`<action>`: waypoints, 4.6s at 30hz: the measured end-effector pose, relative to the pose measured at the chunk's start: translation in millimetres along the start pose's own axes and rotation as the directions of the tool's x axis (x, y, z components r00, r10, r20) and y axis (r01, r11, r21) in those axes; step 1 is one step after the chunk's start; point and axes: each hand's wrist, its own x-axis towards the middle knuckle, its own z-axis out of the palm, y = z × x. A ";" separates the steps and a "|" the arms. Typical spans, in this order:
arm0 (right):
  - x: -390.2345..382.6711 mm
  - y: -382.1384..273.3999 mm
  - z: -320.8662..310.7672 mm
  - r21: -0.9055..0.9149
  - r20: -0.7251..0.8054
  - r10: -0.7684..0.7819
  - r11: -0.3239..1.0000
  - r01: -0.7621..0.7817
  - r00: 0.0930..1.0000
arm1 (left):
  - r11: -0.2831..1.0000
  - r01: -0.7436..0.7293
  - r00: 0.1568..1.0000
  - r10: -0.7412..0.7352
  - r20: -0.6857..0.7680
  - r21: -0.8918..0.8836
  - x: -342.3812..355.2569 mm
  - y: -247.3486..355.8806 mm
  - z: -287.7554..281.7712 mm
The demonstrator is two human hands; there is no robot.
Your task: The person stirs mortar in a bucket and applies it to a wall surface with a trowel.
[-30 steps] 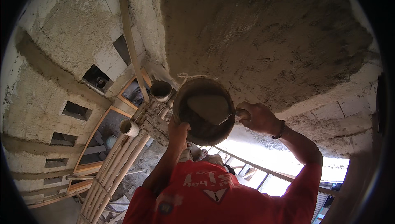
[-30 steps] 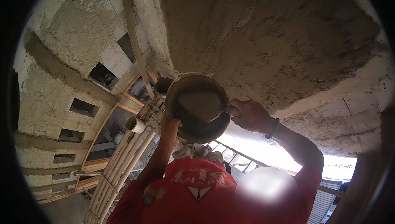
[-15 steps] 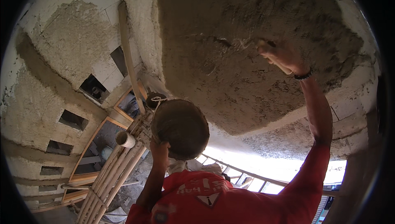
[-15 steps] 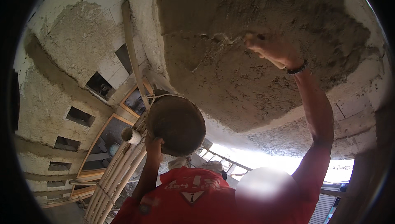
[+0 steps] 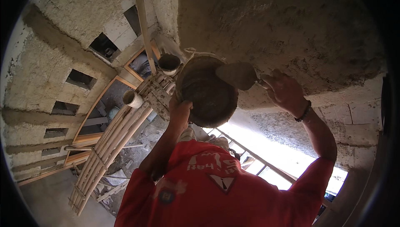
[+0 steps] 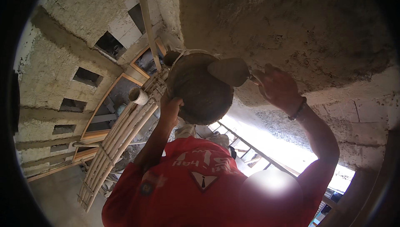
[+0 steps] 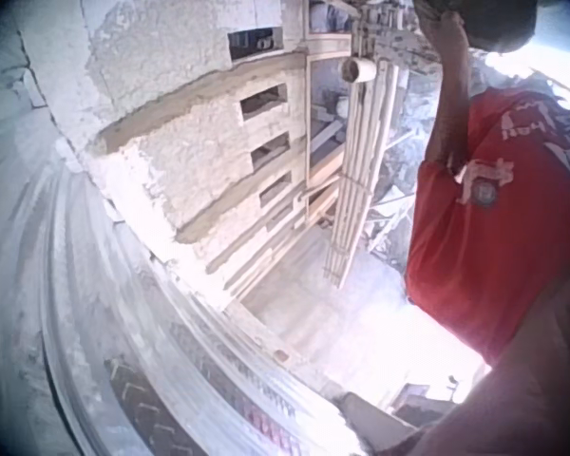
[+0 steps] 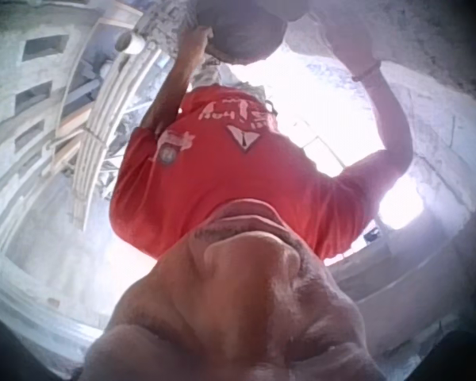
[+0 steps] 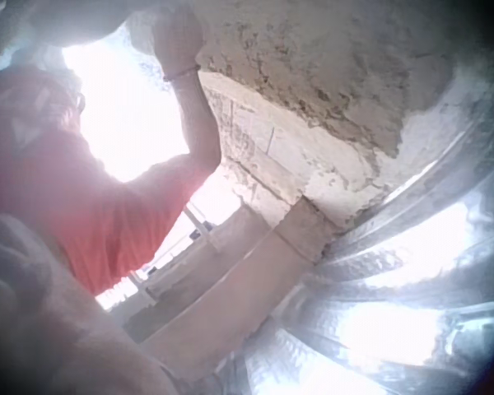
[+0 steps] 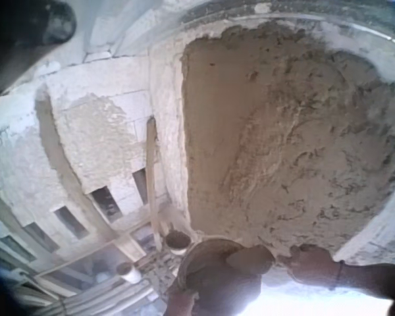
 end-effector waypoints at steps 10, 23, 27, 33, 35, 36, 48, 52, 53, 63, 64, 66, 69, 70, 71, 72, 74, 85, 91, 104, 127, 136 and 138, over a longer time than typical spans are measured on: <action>-36.3 -56.5 103.9 0.456 0.242 -0.005 0.883 -0.109 0.970 | 0.999 0.041 0.992 -0.042 0.121 0.014 -10.5 10.7 39.2; 2.4 -45.6 -25.4 0.503 0.216 0.104 0.841 -0.202 0.971 | 0.991 -0.056 0.997 0.063 0.054 -0.121 0.0 2.9 -6.0; 26.9 -36.6 -108.4 0.374 0.036 -0.050 0.927 0.033 0.998 | 0.988 -0.082 0.997 0.081 -0.012 -0.132 -4.9 13.6 -9.9; 67.0 -38.6 -231.9 0.434 -0.075 -0.117 0.890 0.138 0.990 | 0.983 -0.168 0.980 0.158 -0.118 -0.078 -11.9 21.9 -51.2; 81.7 -24.4 -244.0 0.585 -0.126 -0.112 0.794 0.165 0.986 | 0.983 -0.164 0.972 0.148 -0.185 -0.079 -14.2 23.9 -49.8; 92.0 -14.7 -240.4 0.687 -0.169 -0.108 0.700 0.195 0.980 | 0.983 -0.164 0.965 0.143 -0.222 -0.079 -14.1 25.3 -49.7; 53.7 114.7 -233.6 0.366 -0.608 0.385 0.912 -0.185 0.694 | 0.994 -0.111 0.980 0.108 -0.166 -0.009 -22.4 13.7 -47.7; 27.1 62.4 -135.6 0.509 -0.060 0.223 0.845 -0.162 0.973 | 0.997 -0.074 0.993 0.072 -0.094 -0.015 -20.5 12.8 -25.0; 17.2 47.1 -102.5 0.427 -0.021 0.162 0.894 -0.137 0.987 | 0.997 -0.071 0.994 0.072 -0.084 0.025 -20.4 15.1 -15.7; -18.1 -18.1 50.2 -0.021 0.138 -0.009 1.000 0.012 0.990 | 0.993 -0.115 0.982 0.119 0.147 -0.031 -15.3 28.7 57.6; -21.7 -28.9 63.1 0.136 0.189 -0.005 0.991 -0.021 0.982 | 0.994 -0.101 0.984 0.105 0.144 -0.036 -17.1 26.8 60.6; -31.1 -36.2 71.7 0.330 0.229 0.008 0.940 -0.085 0.973 | 0.995 -0.077 0.984 0.085 0.155 -0.061 -20.0 22.5 69.7; -42.7 -31.8 69.3 0.482 0.154 0.050 0.868 -0.119 0.987 | 0.997 -0.074 0.979 0.076 0.188 -0.020 -24.1 22.5 72.5; -52.5 -26.9 65.8 0.527 0.106 0.085 0.840 -0.128 0.991 | 0.998 -0.052 0.984 0.047 0.173 0.023 -25.9 20.4 72.0; -55.3 -22.3 56.8 0.565 0.042 0.116 0.816 -0.120 0.992 | 0.997 -0.049 0.987 0.039 0.158 0.061 -27.3 21.1 68.5; -56.7 -20.5 45.3 0.539 0.048 0.096 0.836 -0.107 0.994 | 0.994 -0.047 0.989 0.033 0.144 0.099 -29.9 21.7 64.5; -53.7 -13.0 19.6 0.467 0.059 0.073 0.880 -0.092 0.996 | 0.998 -0.062 0.993 0.058 0.107 0.027 -31.1 14.9 57.7; -42.4 -0.6 -203.0 0.377 -0.019 -0.042 0.925 0.046 0.999 | 0.993 -0.103 0.994 0.101 -0.035 -0.056 -46.1 0.4 33.1; -3.7 64.2 -211.7 0.736 -0.106 0.050 0.676 0.045 0.993 | 0.994 -0.105 0.988 0.102 -0.118 -0.017 -52.9 -11.7 21.9; -63.3 102.7 -139.3 0.589 0.006 0.296 0.771 -0.242 0.955 | 0.996 -0.085 0.996 0.084 -0.029 -0.028 -69.9 -37.3 40.8; -127.3 -9.3 101.9 0.504 0.146 0.187 0.831 -0.236 0.971 | 0.998 -0.054 0.984 0.056 0.170 -0.016 -54.8 -0.9 97.6; -78.3 -9.8 41.8 0.524 0.221 0.150 0.815 -0.247 0.964 | 0.998 -0.038 0.996 0.042 0.079 -0.046 -31.0 -12.6 52.6; -58.6 -16.9 13.0 0.542 0.139 0.166 0.813 -0.216 0.976 | 0.996 -0.050 0.998 0.053 0.046 -0.070 -28.7 -13.3 38.9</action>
